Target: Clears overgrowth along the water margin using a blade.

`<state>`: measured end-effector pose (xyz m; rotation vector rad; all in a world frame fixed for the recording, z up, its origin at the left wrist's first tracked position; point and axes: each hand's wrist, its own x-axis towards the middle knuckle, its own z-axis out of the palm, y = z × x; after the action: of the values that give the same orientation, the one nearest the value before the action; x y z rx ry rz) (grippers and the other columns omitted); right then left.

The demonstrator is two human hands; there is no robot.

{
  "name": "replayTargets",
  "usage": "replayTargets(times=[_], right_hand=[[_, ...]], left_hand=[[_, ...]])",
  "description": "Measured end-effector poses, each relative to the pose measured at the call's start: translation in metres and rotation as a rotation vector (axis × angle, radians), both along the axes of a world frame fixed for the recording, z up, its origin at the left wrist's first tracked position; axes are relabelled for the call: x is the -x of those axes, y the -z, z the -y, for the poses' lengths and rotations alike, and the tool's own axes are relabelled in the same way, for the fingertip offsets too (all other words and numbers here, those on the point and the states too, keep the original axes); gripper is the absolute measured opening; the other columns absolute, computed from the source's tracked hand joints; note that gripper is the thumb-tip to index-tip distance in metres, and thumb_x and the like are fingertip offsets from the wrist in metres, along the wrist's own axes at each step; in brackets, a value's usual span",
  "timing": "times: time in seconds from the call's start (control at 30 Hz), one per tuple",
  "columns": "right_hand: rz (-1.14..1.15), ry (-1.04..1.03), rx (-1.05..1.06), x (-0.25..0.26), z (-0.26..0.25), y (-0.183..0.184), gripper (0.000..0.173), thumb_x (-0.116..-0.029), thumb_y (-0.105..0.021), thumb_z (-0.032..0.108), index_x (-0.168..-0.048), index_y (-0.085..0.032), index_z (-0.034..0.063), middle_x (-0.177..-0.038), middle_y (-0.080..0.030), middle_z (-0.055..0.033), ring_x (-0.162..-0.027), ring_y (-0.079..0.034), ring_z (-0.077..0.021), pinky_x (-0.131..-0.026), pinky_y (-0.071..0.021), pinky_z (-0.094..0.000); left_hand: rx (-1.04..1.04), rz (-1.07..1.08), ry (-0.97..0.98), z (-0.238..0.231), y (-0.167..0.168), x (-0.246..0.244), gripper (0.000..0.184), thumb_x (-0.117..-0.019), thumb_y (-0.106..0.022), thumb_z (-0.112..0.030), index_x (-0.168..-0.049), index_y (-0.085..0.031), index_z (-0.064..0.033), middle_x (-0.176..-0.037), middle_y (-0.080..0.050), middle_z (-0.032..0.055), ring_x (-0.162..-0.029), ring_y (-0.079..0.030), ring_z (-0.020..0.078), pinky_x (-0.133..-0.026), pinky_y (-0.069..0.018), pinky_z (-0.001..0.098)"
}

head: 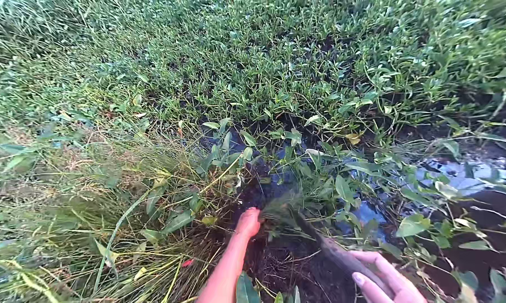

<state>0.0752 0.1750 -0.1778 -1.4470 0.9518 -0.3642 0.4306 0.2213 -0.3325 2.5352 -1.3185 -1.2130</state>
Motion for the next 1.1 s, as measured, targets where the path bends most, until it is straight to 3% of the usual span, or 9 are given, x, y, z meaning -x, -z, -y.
replayTargets(times=[0.13, 0.23, 0.37, 0.5, 0.67, 0.77, 0.93, 1.03, 1.1], right_hand=[[-0.086, -0.096, -0.018, -0.012, -0.009, 0.006, 0.031, -0.098, -0.064, 0.015, -0.128, -0.064, 0.0062, -0.088, -0.072, -0.0054, -0.062, -0.062, -0.0121, -0.059, -0.0548, -0.034], [-0.2, -0.023, -0.021, -0.036, -0.029, 0.023, 0.034, -0.0976, -0.064, 0.019, -0.129, -0.064, 0.0066, -0.098, -0.073, -0.0093, -0.069, -0.067, -0.0176, -0.065, -0.0577, -0.0406], [-0.294, 0.019, -0.035, -0.055, -0.041, 0.04, 0.033, -0.0984, -0.063, 0.023, -0.128, -0.064, 0.0081, -0.098, -0.073, -0.0104, -0.077, -0.069, -0.0207, -0.073, -0.0578, -0.0449], [-0.315, 0.055, -0.058, -0.051, -0.042, 0.048, 0.033, -0.0987, -0.062, 0.025, -0.128, -0.065, 0.0089, -0.097, -0.072, -0.0103, -0.073, -0.068, -0.0205, -0.07, -0.0569, -0.0452], [-0.276, -0.03, -0.06, -0.044, -0.038, 0.033, 0.034, -0.0979, -0.065, 0.024, -0.127, -0.065, 0.0066, -0.098, -0.072, -0.0114, -0.074, -0.068, -0.0213, -0.071, -0.0576, -0.0453], [-0.224, -0.005, -0.066, -0.039, -0.034, 0.025, 0.032, -0.098, -0.064, 0.021, -0.127, -0.065, 0.0067, -0.091, -0.071, -0.0089, -0.065, -0.064, -0.018, -0.063, -0.056, -0.0409], [-0.142, 0.061, -0.047, -0.037, -0.032, 0.024, 0.033, -0.0982, -0.062, 0.017, -0.129, -0.063, 0.0057, -0.086, -0.069, -0.0069, -0.058, -0.059, -0.014, -0.056, -0.0532, -0.0355], [-0.11, -0.017, -0.05, -0.035, -0.034, 0.026, 0.033, -0.0973, -0.065, 0.016, -0.128, -0.063, 0.005, -0.095, -0.071, -0.0078, -0.064, -0.063, -0.0138, -0.061, -0.0555, -0.0357], [-0.122, -0.126, -0.052, -0.04, -0.039, 0.028, 0.033, -0.0971, -0.066, 0.019, -0.128, -0.064, 0.0055, -0.101, -0.073, -0.01, -0.073, -0.068, -0.0178, -0.069, -0.0587, -0.041]], left_hand=[[0.134, -0.025, -0.369, -0.008, -0.022, -0.035, 0.036, -0.1018, -0.064, -0.023, -0.125, -0.066, 0.0032, -0.124, -0.067, 0.0255, -0.121, -0.064, 0.0379, -0.109, -0.0473, 0.056], [0.127, -0.014, -0.469, -0.013, -0.035, -0.049, 0.033, -0.1021, -0.064, -0.024, -0.122, -0.067, 0.003, -0.118, -0.069, 0.0246, -0.115, -0.066, 0.0363, -0.104, -0.0495, 0.0549], [0.265, -0.016, -0.619, -0.016, -0.051, -0.05, 0.03, -0.102, -0.065, -0.022, -0.118, -0.067, 0.004, -0.11, -0.07, 0.0236, -0.105, -0.068, 0.0352, -0.098, -0.0523, 0.0543], [0.498, -0.019, -0.828, -0.007, -0.089, -0.069, 0.038, -0.1055, -0.061, -0.029, -0.123, -0.064, 0.0042, -0.109, -0.069, 0.0247, -0.099, -0.067, 0.0367, -0.091, -0.0532, 0.0573], [0.62, 0.035, -0.707, 0.027, -0.135, -0.089, 0.035, -0.1051, -0.061, -0.029, -0.121, -0.065, 0.002, -0.107, -0.07, 0.0217, -0.096, -0.068, 0.0337, -0.089, -0.0543, 0.0568], [0.473, 0.089, -0.525, 0.043, -0.15, -0.083, 0.037, -0.1034, -0.063, -0.03, -0.121, -0.066, 0.0015, -0.111, -0.069, 0.0248, -0.104, -0.067, 0.0394, -0.094, -0.0513, 0.0622], [0.23, 0.099, -0.293, 0.026, -0.111, -0.045, 0.035, -0.0992, -0.07, -0.027, -0.122, -0.069, 0.0001, -0.116, -0.069, 0.0265, -0.111, -0.066, 0.0438, -0.098, -0.0508, 0.0651], [0.042, 0.1, -0.278, 0.002, -0.066, -0.037, 0.04, -0.1002, -0.066, -0.026, -0.133, -0.065, -0.0029, -0.134, -0.064, 0.0236, -0.128, -0.06, 0.0397, -0.11, -0.0455, 0.0597], [0.016, 0.114, -0.319, -0.019, -0.045, -0.038, 0.039, -0.1012, -0.063, -0.026, -0.132, -0.065, -0.0022, -0.136, -0.064, 0.0223, -0.131, -0.058, 0.0368, -0.113, -0.0435, 0.0557]])
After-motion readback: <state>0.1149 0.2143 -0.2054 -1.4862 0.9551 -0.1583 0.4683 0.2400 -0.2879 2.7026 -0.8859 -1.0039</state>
